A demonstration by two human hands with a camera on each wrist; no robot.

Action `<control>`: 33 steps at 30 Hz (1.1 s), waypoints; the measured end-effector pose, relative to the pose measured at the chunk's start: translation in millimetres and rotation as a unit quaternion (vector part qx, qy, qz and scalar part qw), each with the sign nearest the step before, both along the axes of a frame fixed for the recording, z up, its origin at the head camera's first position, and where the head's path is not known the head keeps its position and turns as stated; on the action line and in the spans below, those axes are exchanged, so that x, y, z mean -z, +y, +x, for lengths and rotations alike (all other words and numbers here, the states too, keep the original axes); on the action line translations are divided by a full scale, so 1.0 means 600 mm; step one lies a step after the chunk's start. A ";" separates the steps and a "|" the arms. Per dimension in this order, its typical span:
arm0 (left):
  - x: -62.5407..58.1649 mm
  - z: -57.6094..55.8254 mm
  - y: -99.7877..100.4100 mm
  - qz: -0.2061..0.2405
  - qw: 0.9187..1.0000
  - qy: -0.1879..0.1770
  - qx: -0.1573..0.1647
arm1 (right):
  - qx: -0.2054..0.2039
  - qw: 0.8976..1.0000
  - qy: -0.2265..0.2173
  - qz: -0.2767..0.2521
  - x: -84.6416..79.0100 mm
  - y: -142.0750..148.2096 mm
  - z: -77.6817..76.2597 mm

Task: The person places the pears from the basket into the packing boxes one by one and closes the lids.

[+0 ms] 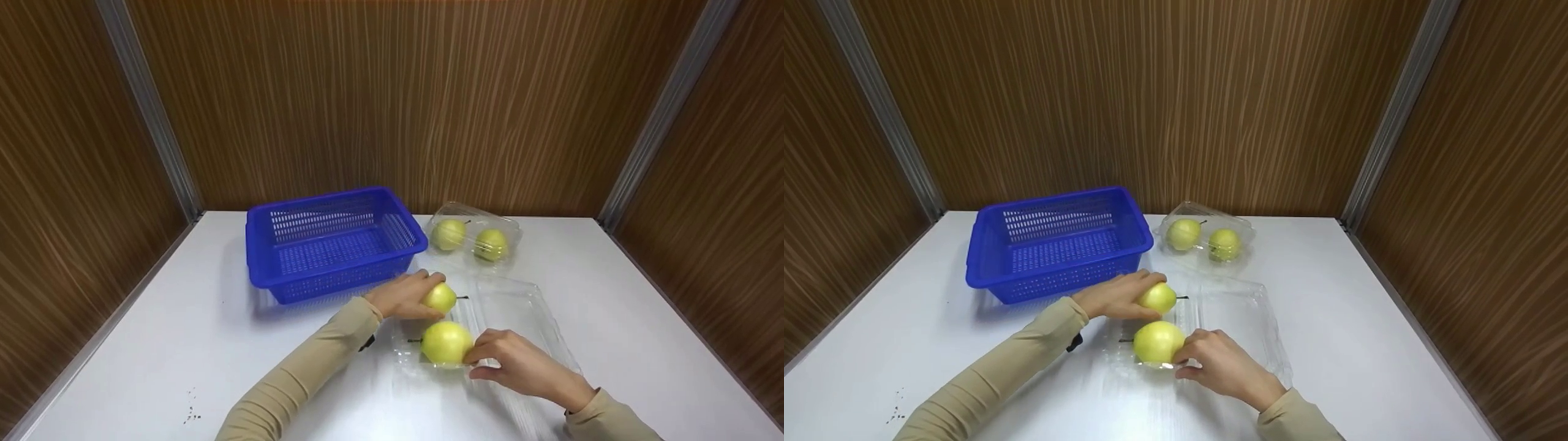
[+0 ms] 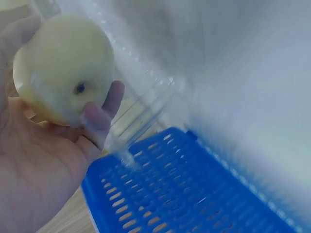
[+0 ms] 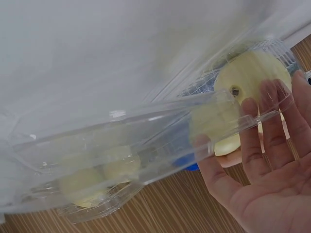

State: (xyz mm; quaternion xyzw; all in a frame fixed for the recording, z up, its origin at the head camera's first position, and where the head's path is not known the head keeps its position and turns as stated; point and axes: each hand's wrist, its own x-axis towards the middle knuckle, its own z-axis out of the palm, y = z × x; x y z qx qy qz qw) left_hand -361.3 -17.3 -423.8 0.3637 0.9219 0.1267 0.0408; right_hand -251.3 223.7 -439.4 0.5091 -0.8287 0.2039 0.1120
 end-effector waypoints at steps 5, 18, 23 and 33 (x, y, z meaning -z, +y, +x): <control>0.012 -0.001 0.001 0.011 1.000 -0.004 0.001 | 0.008 1.000 -0.012 -0.001 -0.002 -0.001 0.001; 0.014 0.004 -0.009 0.019 1.000 0.020 0.001 | 0.071 0.995 -0.016 -0.061 -0.010 0.017 -0.012; 0.008 0.009 -0.017 0.027 0.999 0.022 -0.003 | 0.132 0.990 -0.028 -0.052 -0.021 0.036 -0.035; 0.001 0.009 -0.027 0.041 0.997 0.062 -0.009 | 0.237 0.965 -0.111 0.000 -0.027 0.094 -0.066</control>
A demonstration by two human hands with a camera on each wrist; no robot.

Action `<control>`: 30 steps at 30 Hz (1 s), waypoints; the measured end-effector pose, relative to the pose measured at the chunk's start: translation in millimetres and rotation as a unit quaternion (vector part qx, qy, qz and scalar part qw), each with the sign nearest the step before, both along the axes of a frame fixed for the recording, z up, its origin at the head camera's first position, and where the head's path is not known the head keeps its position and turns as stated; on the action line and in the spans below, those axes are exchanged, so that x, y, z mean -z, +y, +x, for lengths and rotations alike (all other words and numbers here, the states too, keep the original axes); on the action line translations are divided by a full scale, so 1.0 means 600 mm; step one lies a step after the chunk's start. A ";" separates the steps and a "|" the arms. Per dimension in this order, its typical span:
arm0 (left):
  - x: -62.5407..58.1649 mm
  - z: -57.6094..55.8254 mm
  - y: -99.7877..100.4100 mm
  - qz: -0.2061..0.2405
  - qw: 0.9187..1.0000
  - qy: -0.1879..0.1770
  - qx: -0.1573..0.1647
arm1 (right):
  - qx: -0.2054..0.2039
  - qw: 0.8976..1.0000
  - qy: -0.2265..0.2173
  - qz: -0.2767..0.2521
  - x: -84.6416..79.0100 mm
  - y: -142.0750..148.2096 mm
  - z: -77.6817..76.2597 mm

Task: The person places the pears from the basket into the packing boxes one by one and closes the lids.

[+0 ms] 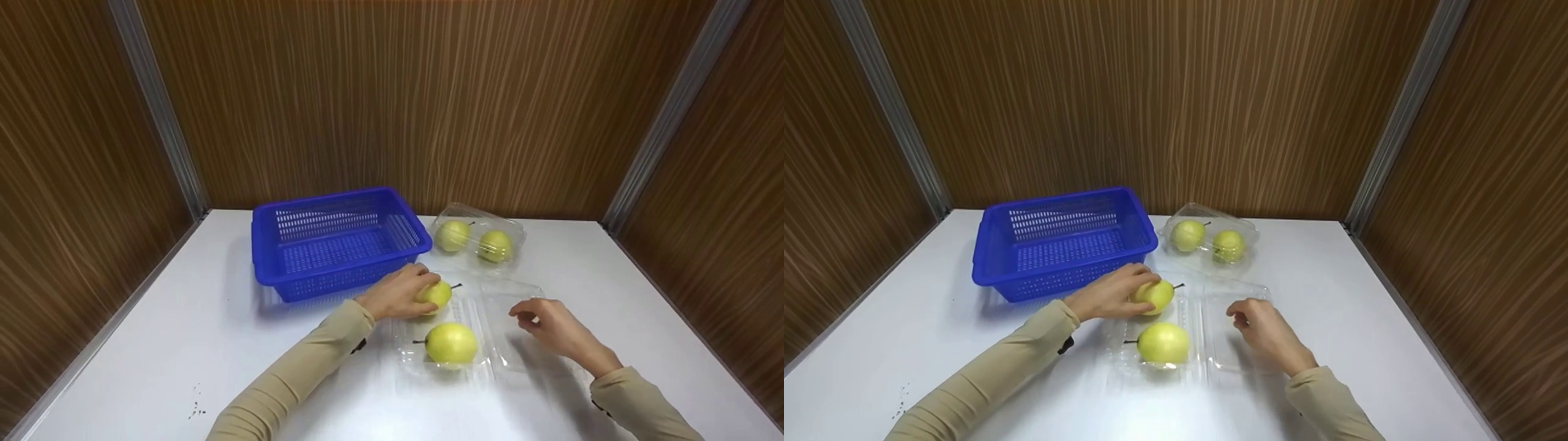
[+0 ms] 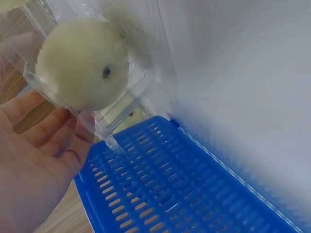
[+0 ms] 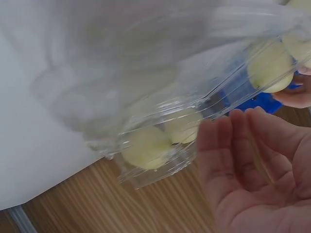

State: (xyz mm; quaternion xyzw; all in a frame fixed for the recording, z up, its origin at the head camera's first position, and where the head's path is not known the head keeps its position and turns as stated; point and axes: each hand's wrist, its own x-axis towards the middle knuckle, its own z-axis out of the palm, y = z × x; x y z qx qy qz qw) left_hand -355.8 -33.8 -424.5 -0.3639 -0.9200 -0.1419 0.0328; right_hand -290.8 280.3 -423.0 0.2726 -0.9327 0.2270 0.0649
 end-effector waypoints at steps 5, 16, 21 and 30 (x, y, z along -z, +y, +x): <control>0.000 -0.001 -0.005 0.006 1.000 0.007 0.000 | 0.054 0.996 -0.053 0.044 0.005 0.030 -0.006; 0.001 0.000 -0.022 0.021 0.999 0.023 -0.011 | 0.141 0.975 -0.152 0.077 0.009 0.071 -0.003; 0.004 0.000 -0.032 0.028 0.999 0.025 -0.013 | 0.156 0.966 -0.203 0.036 0.013 0.080 -0.011; 0.013 0.004 -0.052 0.027 0.997 0.054 -0.052 | 0.174 0.960 -0.217 -0.041 0.009 0.089 -0.009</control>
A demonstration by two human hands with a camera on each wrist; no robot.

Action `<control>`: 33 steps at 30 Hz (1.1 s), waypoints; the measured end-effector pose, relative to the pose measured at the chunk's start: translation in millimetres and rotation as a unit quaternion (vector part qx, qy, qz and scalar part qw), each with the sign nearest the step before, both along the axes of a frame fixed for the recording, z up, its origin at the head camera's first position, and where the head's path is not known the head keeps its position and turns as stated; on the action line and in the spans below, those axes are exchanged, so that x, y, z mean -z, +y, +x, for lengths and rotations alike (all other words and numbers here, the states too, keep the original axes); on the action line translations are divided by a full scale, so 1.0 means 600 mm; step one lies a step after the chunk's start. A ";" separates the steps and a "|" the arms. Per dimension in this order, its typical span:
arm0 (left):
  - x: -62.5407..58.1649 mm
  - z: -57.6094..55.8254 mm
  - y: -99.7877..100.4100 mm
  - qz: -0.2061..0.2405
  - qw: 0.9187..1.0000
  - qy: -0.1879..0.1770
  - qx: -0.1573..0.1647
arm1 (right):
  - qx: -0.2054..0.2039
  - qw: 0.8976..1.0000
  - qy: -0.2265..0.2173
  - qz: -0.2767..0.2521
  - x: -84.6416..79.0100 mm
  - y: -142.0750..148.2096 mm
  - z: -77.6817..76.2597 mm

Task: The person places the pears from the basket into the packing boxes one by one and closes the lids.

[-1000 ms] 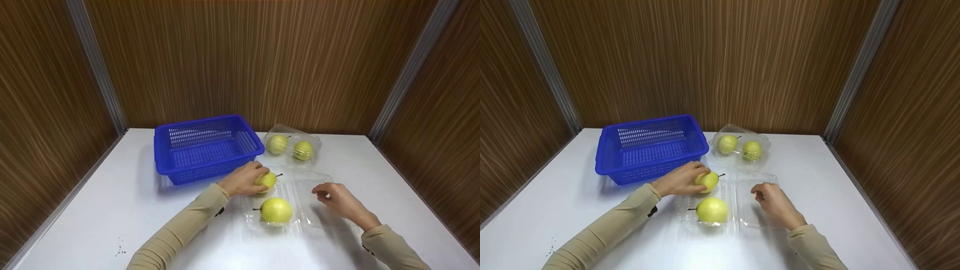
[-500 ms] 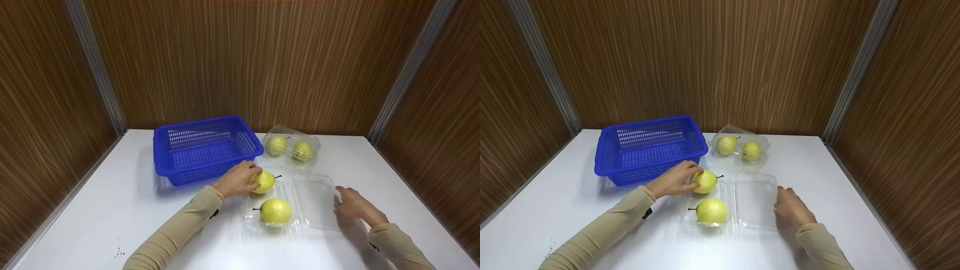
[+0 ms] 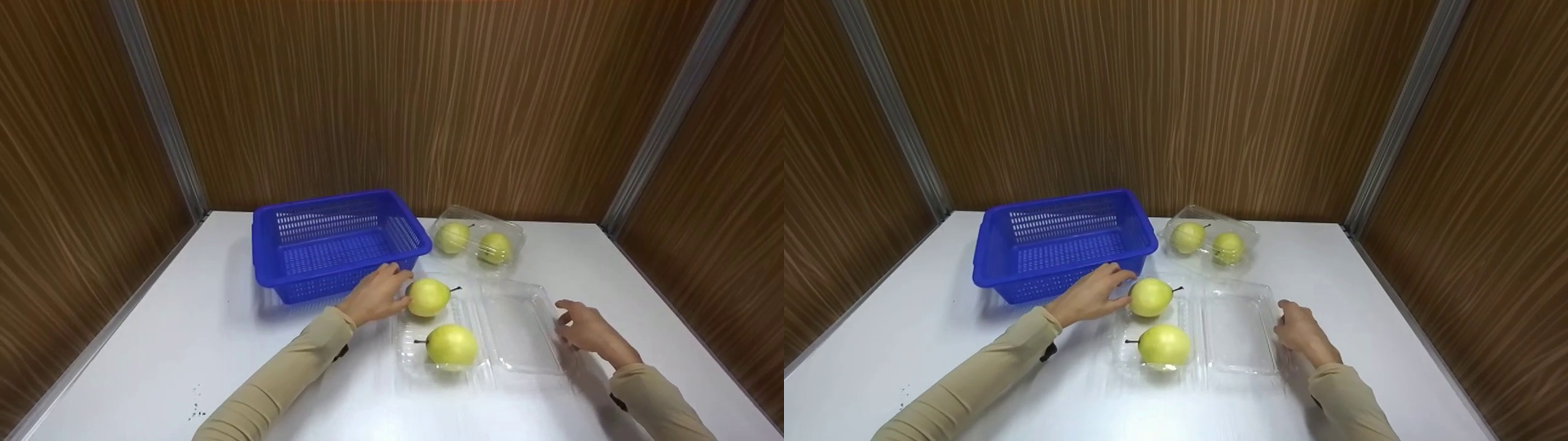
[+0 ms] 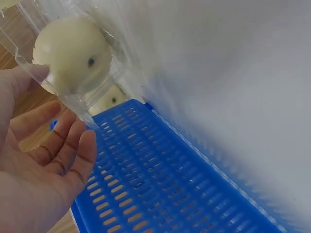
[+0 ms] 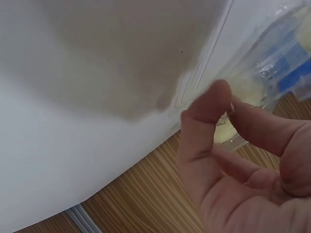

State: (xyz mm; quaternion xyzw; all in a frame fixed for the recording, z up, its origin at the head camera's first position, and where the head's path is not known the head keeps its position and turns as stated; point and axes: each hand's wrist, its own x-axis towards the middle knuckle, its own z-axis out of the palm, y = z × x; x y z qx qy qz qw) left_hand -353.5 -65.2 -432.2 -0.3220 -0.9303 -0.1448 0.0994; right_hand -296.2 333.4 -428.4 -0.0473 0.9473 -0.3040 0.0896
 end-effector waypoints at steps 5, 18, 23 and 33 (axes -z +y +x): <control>0.004 0.001 -0.004 0.009 1.000 -0.005 -0.018 | 0.018 1.000 -0.007 -0.019 -0.007 0.007 0.003; 0.006 0.002 0.011 0.105 0.990 -0.084 -0.051 | 0.057 0.988 0.024 -0.144 -0.050 0.015 -0.001; 0.002 0.003 0.016 0.128 0.983 -0.110 -0.073 | 0.064 0.967 0.027 -0.245 -0.061 0.010 0.001; 0.007 0.005 0.019 0.225 0.947 -0.217 -0.078 | 0.007 0.934 0.111 -0.340 -0.091 -0.050 0.015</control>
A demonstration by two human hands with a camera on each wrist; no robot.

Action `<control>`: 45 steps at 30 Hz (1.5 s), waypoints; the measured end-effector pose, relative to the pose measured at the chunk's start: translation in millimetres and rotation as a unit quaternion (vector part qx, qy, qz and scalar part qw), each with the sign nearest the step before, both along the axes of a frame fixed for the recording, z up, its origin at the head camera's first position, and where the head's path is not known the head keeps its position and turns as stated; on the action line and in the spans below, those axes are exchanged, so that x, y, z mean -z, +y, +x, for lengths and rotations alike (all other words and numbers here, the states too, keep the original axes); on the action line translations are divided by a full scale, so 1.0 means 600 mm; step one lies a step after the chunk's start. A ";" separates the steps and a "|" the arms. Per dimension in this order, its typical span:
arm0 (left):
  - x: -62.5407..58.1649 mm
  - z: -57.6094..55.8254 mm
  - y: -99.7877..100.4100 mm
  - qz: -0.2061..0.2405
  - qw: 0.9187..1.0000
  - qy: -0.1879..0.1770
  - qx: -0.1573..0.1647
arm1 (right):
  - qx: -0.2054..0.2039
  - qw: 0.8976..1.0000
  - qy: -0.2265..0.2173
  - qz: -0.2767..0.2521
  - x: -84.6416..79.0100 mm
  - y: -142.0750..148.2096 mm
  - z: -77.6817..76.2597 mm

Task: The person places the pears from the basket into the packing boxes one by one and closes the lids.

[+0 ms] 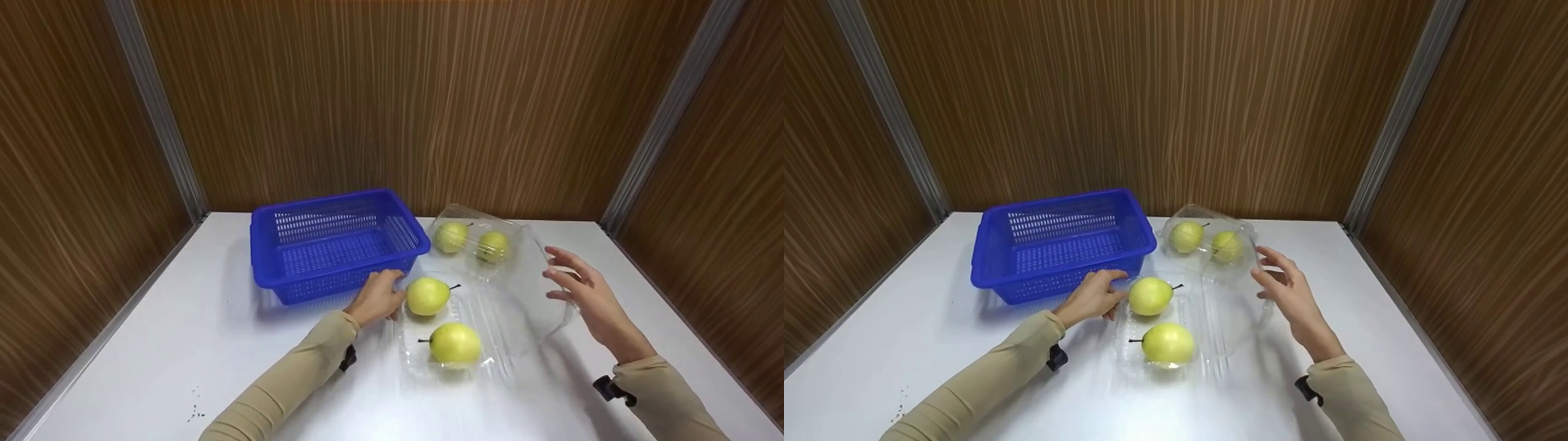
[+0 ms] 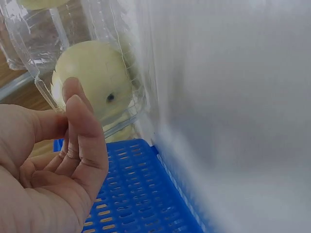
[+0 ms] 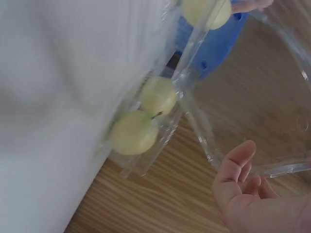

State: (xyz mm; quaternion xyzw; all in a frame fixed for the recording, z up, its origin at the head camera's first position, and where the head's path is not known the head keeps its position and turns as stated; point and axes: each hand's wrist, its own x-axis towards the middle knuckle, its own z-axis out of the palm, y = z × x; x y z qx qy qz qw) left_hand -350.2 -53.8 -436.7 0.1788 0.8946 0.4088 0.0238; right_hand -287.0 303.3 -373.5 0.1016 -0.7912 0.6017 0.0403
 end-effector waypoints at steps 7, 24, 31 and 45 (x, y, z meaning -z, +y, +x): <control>0.001 0.001 0.009 0.062 0.996 -0.063 0.006 | -0.007 0.995 0.091 0.027 -0.015 -0.053 0.013; 0.011 0.000 0.028 0.215 0.946 -0.242 0.022 | -0.050 0.944 0.233 0.227 0.011 -0.154 0.020; 0.011 -0.007 0.030 0.217 0.948 -0.232 0.013 | -0.062 0.899 0.279 0.331 0.044 -0.191 0.031; 0.014 -0.034 0.045 0.181 0.965 -0.190 -0.027 | -0.128 0.854 0.287 0.414 0.088 -0.186 0.055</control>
